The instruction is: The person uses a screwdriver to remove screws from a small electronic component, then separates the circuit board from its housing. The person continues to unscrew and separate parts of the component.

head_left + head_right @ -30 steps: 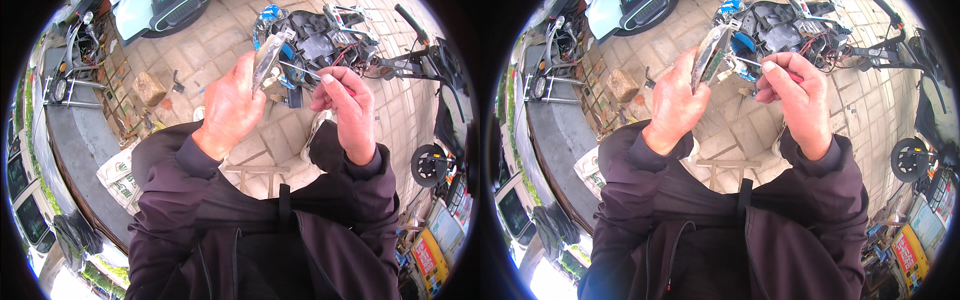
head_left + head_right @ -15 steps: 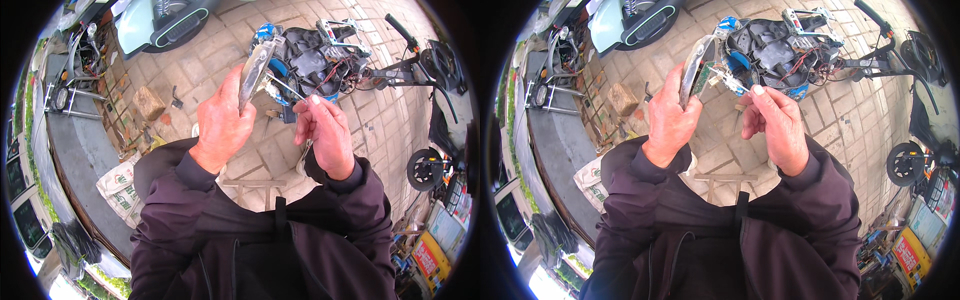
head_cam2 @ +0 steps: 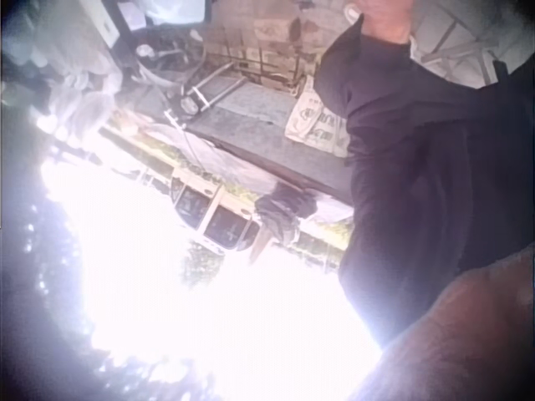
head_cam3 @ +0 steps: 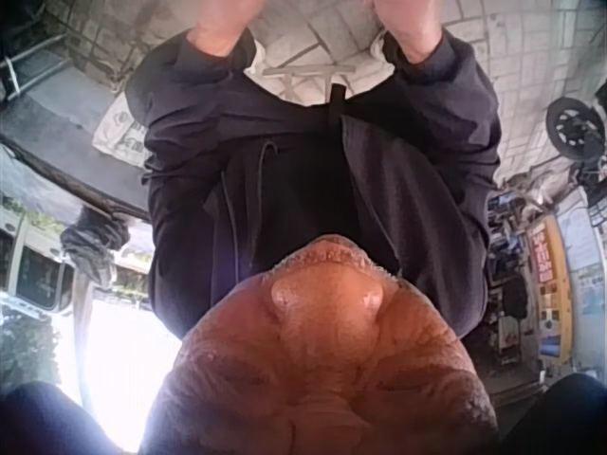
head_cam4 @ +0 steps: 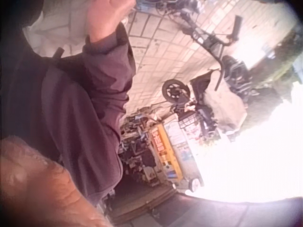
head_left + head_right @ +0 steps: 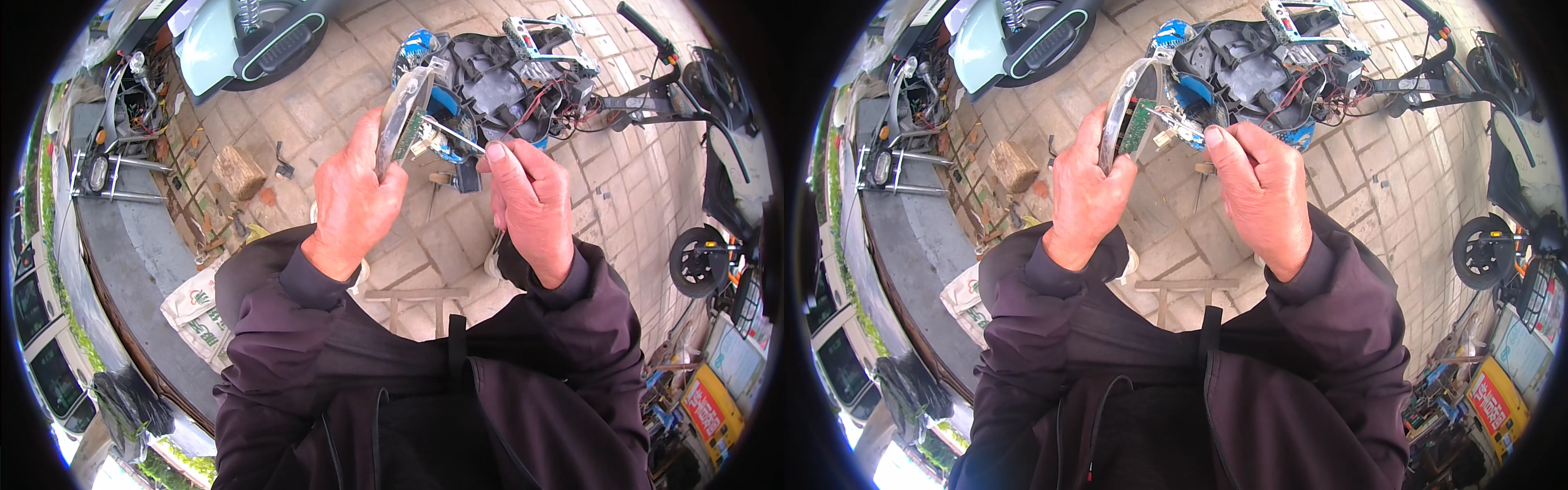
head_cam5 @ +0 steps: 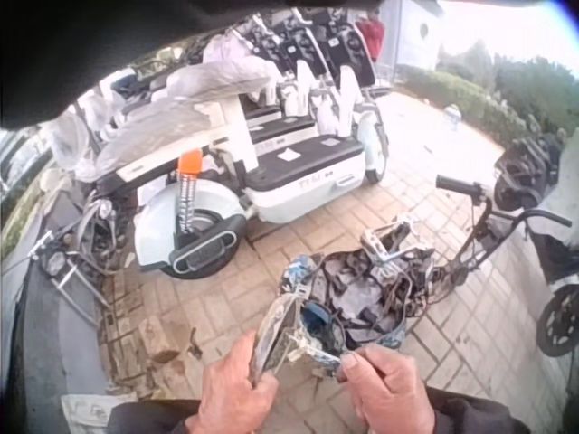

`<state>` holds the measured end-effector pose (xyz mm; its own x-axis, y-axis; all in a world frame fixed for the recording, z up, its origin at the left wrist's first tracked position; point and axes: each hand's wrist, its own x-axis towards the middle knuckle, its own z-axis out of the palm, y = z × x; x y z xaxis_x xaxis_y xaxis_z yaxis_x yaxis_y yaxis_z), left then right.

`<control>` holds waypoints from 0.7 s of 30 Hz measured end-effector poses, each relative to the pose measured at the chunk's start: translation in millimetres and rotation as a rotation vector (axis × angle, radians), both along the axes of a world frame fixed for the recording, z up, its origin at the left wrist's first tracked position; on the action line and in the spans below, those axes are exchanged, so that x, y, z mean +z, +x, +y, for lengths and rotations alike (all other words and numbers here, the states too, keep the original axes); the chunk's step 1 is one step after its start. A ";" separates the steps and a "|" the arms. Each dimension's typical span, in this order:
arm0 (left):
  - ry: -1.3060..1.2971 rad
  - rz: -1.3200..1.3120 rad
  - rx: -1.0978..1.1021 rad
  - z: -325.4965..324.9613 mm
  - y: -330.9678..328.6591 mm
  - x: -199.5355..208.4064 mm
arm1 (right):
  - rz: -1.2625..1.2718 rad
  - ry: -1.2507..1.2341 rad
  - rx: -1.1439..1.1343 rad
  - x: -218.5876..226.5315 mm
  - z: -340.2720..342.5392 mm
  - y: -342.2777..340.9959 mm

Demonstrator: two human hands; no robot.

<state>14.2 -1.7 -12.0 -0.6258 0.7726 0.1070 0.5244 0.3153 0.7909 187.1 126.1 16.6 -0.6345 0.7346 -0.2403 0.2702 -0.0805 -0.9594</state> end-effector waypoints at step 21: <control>0.003 -0.448 -0.012 1.3 -4.0 -12.2 | 0.101 0.949 0.006 -5.2 5.0 -13.6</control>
